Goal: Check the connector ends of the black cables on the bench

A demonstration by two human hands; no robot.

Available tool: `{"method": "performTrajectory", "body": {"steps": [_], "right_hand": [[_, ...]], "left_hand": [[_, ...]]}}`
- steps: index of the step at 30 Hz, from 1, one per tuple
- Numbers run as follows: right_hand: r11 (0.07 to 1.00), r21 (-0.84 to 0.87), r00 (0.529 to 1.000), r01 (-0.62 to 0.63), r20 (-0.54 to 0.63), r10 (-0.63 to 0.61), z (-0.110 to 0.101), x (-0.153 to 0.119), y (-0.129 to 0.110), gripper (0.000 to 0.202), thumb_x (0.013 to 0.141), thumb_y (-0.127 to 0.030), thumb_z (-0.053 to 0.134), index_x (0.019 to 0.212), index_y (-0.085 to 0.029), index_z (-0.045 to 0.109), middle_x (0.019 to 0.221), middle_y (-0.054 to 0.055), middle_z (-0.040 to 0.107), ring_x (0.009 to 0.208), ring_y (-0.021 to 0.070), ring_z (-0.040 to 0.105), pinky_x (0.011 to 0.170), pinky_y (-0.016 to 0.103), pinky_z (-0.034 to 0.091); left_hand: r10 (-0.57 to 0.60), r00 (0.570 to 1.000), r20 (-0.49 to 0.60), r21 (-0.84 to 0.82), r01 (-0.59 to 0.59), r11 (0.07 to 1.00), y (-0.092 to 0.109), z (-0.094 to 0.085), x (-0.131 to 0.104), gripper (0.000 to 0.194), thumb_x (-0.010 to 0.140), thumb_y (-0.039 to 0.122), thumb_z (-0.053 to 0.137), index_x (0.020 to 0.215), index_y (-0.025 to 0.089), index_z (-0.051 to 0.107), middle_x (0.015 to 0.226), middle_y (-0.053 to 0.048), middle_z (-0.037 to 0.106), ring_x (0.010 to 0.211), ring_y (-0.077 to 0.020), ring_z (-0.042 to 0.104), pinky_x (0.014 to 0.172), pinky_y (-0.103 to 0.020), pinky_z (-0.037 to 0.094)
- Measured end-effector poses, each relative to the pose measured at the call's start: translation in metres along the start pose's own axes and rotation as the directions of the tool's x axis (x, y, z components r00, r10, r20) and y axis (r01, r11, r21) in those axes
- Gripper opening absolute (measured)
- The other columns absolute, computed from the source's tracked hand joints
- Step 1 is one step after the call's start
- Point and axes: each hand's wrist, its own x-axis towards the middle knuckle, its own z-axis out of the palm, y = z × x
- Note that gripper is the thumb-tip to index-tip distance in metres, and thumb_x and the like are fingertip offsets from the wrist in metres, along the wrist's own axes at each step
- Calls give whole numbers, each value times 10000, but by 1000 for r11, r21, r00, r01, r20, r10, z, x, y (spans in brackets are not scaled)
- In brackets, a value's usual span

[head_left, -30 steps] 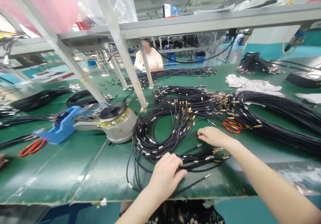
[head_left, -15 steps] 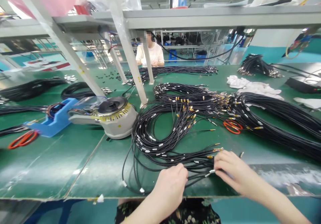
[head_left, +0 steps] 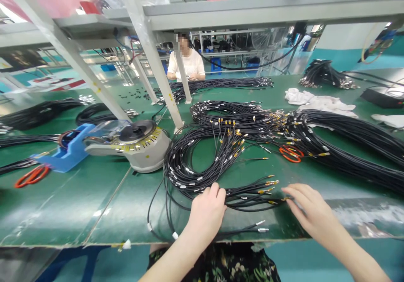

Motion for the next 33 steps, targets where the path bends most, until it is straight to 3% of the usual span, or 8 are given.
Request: {"method": "performTrajectory", "body": {"steps": [5,8,11,18,23,26,29,33], "right_hand": [[987,70,988,142,-69,-137,7,15,-30,227,842,-172,421,1028,-190,551,992,103,607,956,248,537,824,395,412],[970,72,973,232,-10,-231,21,33,-54,322,784,-28,349,949,-164,590,946,101,629,910,223,543,787,361,415],[972,-47,966,230,129,-223,31,49,-70,273,686,18,397,738,-154,603,736,84,615,721,214,530,684,348,380],[921,-222,928,319,271,-256,33,61,-80,185,666,-1,481,686,-158,577,674,75,578,672,216,487,639,336,311],[941,-244,972,234,80,-221,26,69,-76,217,796,-47,401,768,-158,586,808,95,603,798,240,497,775,394,334],[965,-194,980,179,-49,-191,21,63,-78,233,828,-85,380,898,-150,593,944,121,602,958,273,487,844,437,338],[966,-110,959,232,-140,-246,20,47,-83,208,843,-122,402,919,-156,592,898,115,593,917,253,517,810,415,393],[960,15,959,281,24,-281,31,35,-80,270,869,-131,345,818,-169,608,725,65,596,668,172,558,617,291,466]], "left_hand": [[-50,999,-20,-32,49,998,-29,2,-27,250,803,124,445,1024,229,496,1068,-44,503,899,-183,531,716,-301,484],[-22,998,-50,-83,18,996,-40,8,-43,317,829,99,378,1089,251,477,1155,-47,471,960,-178,507,784,-301,474],[-21,998,-60,-90,16,996,-41,12,-50,333,830,92,372,1127,215,459,1136,-63,489,962,-190,489,789,-315,473],[-7,997,-77,-37,4,999,-28,2,-30,97,785,234,537,850,169,569,865,-55,535,859,-226,459,765,-377,438],[19,991,-129,-59,-27,998,-16,8,-10,91,784,254,538,795,164,551,851,-53,562,855,-232,473,758,-388,385],[-70,986,-153,-176,42,983,-15,13,-1,128,846,186,424,788,164,536,759,-32,591,767,-196,515,723,-360,362],[-182,966,-185,-415,92,905,-21,9,4,115,857,201,427,811,178,529,740,6,608,727,-160,536,721,-322,350],[-254,947,-195,-618,82,782,-31,-5,2,117,860,237,436,803,194,528,728,35,597,706,-132,523,704,-275,354]]}}
